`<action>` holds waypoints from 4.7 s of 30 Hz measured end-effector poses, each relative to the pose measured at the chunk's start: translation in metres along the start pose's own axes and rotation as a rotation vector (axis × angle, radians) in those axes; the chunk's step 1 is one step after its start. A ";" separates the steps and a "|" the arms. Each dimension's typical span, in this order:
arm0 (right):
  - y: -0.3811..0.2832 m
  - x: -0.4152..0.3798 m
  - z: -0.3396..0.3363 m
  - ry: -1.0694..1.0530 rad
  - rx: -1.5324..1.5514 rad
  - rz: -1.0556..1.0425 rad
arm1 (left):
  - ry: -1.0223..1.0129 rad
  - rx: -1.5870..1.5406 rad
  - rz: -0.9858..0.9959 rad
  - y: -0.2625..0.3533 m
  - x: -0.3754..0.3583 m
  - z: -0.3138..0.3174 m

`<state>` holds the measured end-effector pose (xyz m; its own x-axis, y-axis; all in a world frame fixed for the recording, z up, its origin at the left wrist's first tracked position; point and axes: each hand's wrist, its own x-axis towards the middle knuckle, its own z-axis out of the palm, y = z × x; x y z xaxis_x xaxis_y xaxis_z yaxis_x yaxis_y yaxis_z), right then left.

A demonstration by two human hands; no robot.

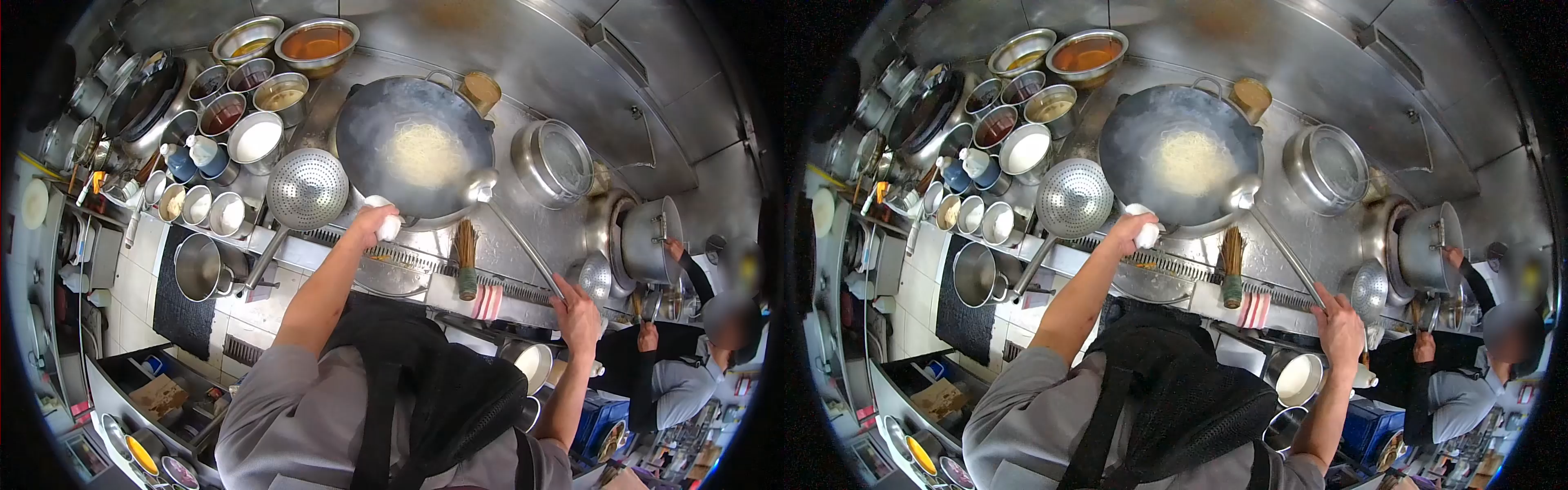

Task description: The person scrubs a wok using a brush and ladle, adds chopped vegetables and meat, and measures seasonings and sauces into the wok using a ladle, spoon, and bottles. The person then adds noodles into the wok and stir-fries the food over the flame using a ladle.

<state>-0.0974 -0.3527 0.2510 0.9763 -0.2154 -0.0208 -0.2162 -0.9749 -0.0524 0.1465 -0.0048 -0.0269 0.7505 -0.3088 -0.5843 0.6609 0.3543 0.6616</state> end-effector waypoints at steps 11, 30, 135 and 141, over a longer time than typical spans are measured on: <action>-0.064 0.099 0.200 0.057 0.526 -0.103 | 0.003 0.003 0.052 -0.011 0.014 -0.004; -0.018 -0.033 0.178 0.061 0.914 0.238 | -0.046 0.041 0.073 -0.006 0.009 -0.007; -0.196 0.152 -0.032 0.035 0.105 -0.112 | -0.247 -0.425 -0.090 -0.030 -0.081 -0.127; -0.245 0.128 -0.107 -0.045 0.030 -0.131 | -0.305 -0.540 -0.138 -0.057 -0.066 -0.147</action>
<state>0.0815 -0.1475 0.3684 0.9949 -0.0834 -0.0567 -0.0881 -0.9923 -0.0876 0.0583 0.1255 -0.0953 0.6784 -0.5928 -0.4340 0.7165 0.6643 0.2128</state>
